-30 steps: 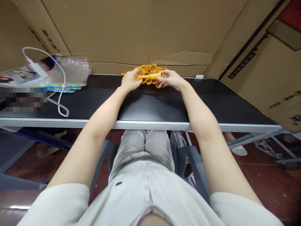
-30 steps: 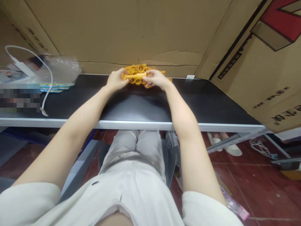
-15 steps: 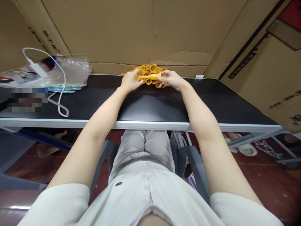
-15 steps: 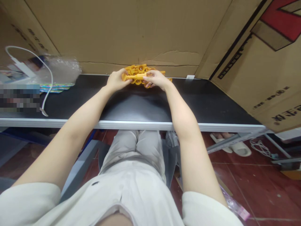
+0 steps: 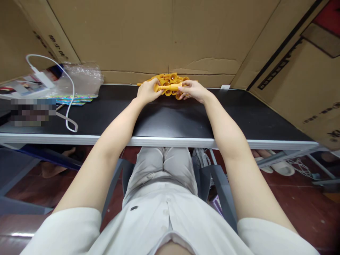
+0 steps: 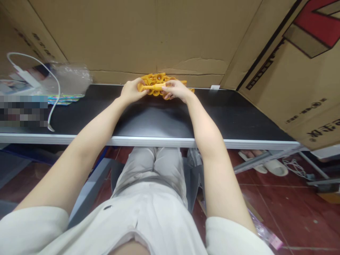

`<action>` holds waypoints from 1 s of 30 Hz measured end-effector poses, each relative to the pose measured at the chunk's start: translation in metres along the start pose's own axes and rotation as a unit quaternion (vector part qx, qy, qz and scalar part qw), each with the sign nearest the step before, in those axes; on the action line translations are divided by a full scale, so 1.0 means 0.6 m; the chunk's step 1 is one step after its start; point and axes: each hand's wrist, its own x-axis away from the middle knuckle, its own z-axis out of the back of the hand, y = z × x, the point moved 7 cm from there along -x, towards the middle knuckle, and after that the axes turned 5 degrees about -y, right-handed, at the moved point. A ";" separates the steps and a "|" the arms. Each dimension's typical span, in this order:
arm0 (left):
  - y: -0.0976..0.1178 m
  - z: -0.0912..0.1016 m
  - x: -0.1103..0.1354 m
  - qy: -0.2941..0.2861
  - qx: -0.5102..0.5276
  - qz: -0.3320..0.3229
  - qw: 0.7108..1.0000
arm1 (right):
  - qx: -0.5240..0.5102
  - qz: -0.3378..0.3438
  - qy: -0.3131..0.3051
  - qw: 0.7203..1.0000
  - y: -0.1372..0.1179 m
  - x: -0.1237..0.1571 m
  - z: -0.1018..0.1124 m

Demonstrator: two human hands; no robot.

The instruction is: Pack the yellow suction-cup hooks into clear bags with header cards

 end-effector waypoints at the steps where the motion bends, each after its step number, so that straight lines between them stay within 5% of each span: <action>1: -0.001 0.000 0.000 0.002 -0.001 -0.001 1.000 | 0.001 0.001 -0.001 1.000 0.000 0.000 0.000; 22: 0.001 0.000 0.001 0.000 0.007 0.011 1.000 | 0.007 -0.027 -0.004 1.000 0.028 -0.020 -0.007; 30: 0.004 0.002 -0.001 0.022 0.011 -0.009 1.000 | 0.000 0.020 0.021 1.000 0.008 -0.011 0.009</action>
